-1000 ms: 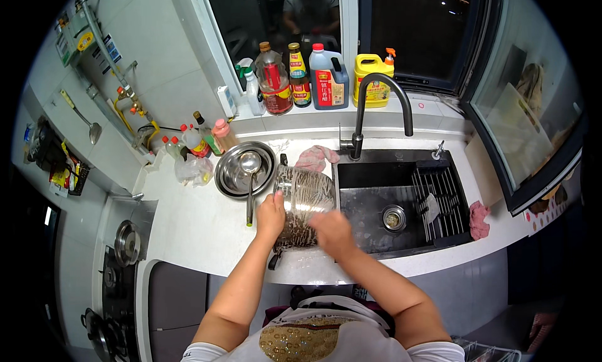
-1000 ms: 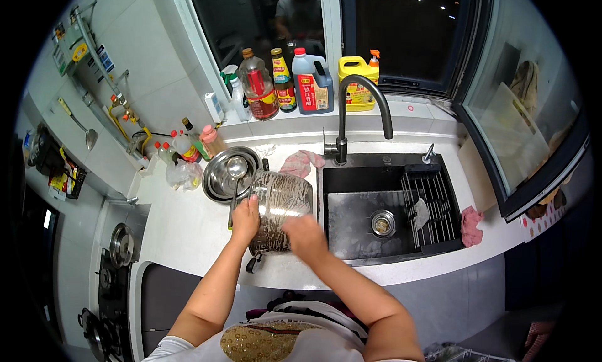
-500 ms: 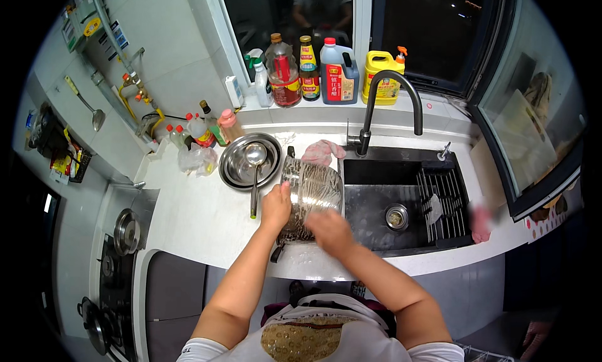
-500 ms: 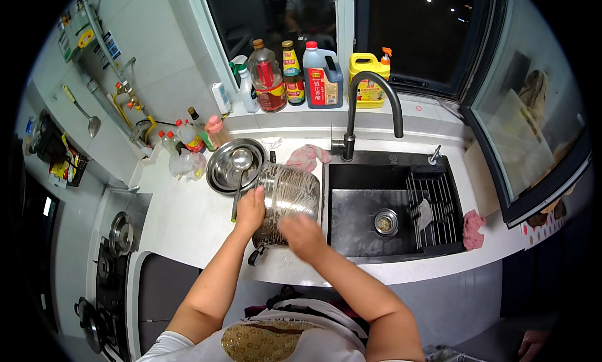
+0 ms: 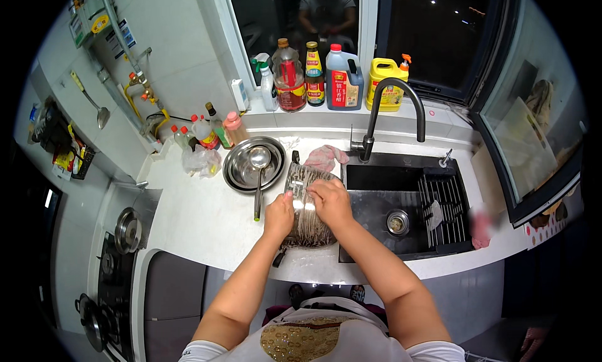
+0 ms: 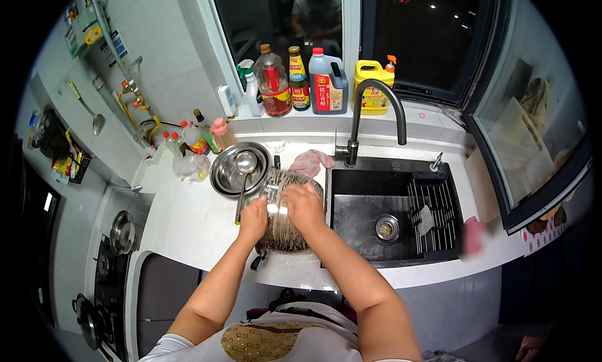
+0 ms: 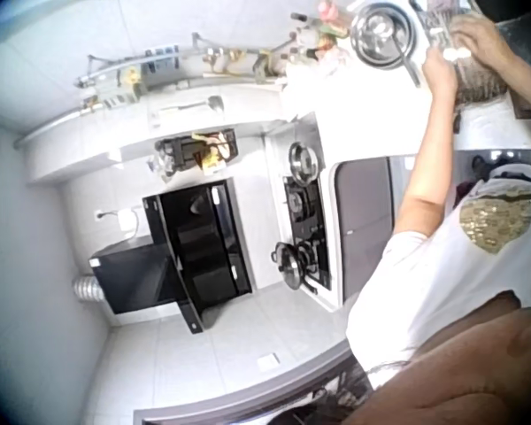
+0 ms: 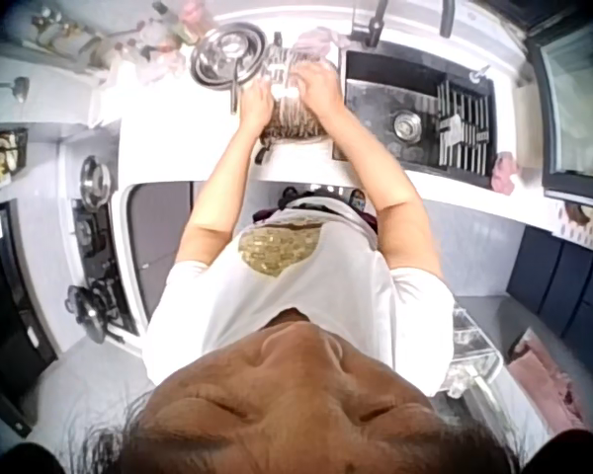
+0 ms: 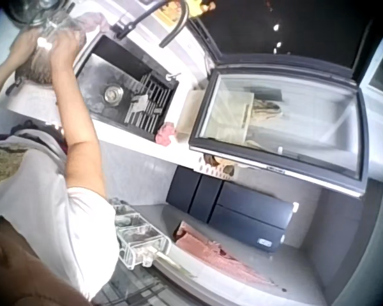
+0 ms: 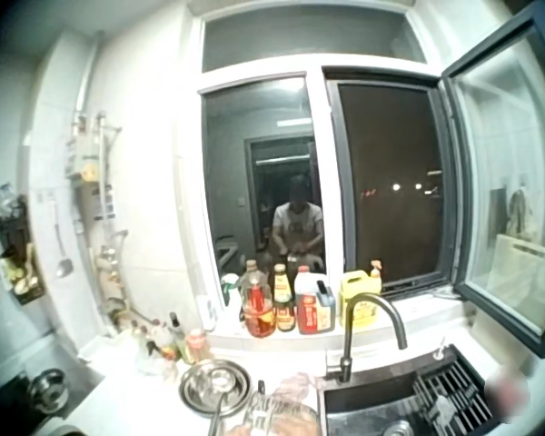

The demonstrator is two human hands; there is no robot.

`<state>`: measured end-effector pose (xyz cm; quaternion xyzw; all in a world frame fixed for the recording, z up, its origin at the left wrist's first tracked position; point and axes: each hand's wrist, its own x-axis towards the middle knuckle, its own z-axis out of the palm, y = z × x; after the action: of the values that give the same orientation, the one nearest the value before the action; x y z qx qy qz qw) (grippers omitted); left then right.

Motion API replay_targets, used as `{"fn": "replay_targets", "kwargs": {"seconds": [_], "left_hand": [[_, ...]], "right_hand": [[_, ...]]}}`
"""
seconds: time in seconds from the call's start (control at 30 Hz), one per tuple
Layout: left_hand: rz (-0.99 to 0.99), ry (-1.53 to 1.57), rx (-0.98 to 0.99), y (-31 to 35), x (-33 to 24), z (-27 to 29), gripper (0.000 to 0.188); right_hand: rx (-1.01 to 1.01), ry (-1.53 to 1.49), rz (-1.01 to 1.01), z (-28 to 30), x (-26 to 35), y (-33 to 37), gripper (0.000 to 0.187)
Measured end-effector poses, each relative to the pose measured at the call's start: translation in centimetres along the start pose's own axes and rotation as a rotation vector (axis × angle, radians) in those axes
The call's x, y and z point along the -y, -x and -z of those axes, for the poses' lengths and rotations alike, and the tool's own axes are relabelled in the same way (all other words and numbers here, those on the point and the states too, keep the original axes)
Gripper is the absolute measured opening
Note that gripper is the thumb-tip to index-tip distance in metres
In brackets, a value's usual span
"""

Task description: The person scrubs the exterior and interior surfaces of a metal pot using a scouring pad over a sink, turning the pot over to reach different areas.

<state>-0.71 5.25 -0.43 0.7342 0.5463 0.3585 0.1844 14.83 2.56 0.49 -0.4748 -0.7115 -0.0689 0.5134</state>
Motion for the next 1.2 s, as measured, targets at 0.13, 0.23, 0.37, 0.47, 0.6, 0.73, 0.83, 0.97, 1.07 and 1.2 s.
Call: {"fn": "replay_targets", "kwargs": {"seconds": [0.13,0.23,0.37,0.47,0.6,0.73,0.83,0.97,1.07,1.2], "left_hand": [[0.024,-0.003,0.018,0.8,0.5,0.2,0.047],[-0.01,0.059,0.034,1.5,0.6,0.7,0.046],[-0.041,0.093,0.051,2.5,0.9,0.8,0.043],[-0.035,0.089,0.065,3.0,1.0,1.4,0.042],[-0.011,0.14,0.096,3.7,1.8,1.8,0.04],[-0.033,0.172,0.101,4.1,1.3,2.1,0.038],[-0.026,0.171,0.109,4.8,1.8,2.2,0.037],[-0.128,0.165,0.061,6.4,3.2,2.5,0.033],[-0.13,0.152,0.051,7.7,3.9,2.8,0.029],[-0.083,0.184,-0.018,7.2,2.9,4.1,0.025]], "right_hand": [[0.144,-0.084,0.076,0.9,3.0,3.2,0.021],[0.235,-0.074,0.09,1.7,4.2,4.1,0.021],[0.101,-0.089,-0.064,0.1,-0.1,-0.6,0.023],[0.054,-0.131,-0.011,-0.5,0.7,-0.4,0.025],[0.114,-0.227,0.094,-0.6,3.7,1.9,0.025],[0.159,-0.104,-0.13,-1.2,0.8,-1.4,0.021],[0.108,-0.118,-0.083,-1.5,1.2,-0.9,0.015],[0.189,-0.217,0.041,0.7,3.3,1.6,0.018],[0.076,-0.154,-0.182,2.0,-0.5,1.2,0.012],[-0.002,-0.096,-0.359,3.2,-1.2,3.5,0.013]]}}
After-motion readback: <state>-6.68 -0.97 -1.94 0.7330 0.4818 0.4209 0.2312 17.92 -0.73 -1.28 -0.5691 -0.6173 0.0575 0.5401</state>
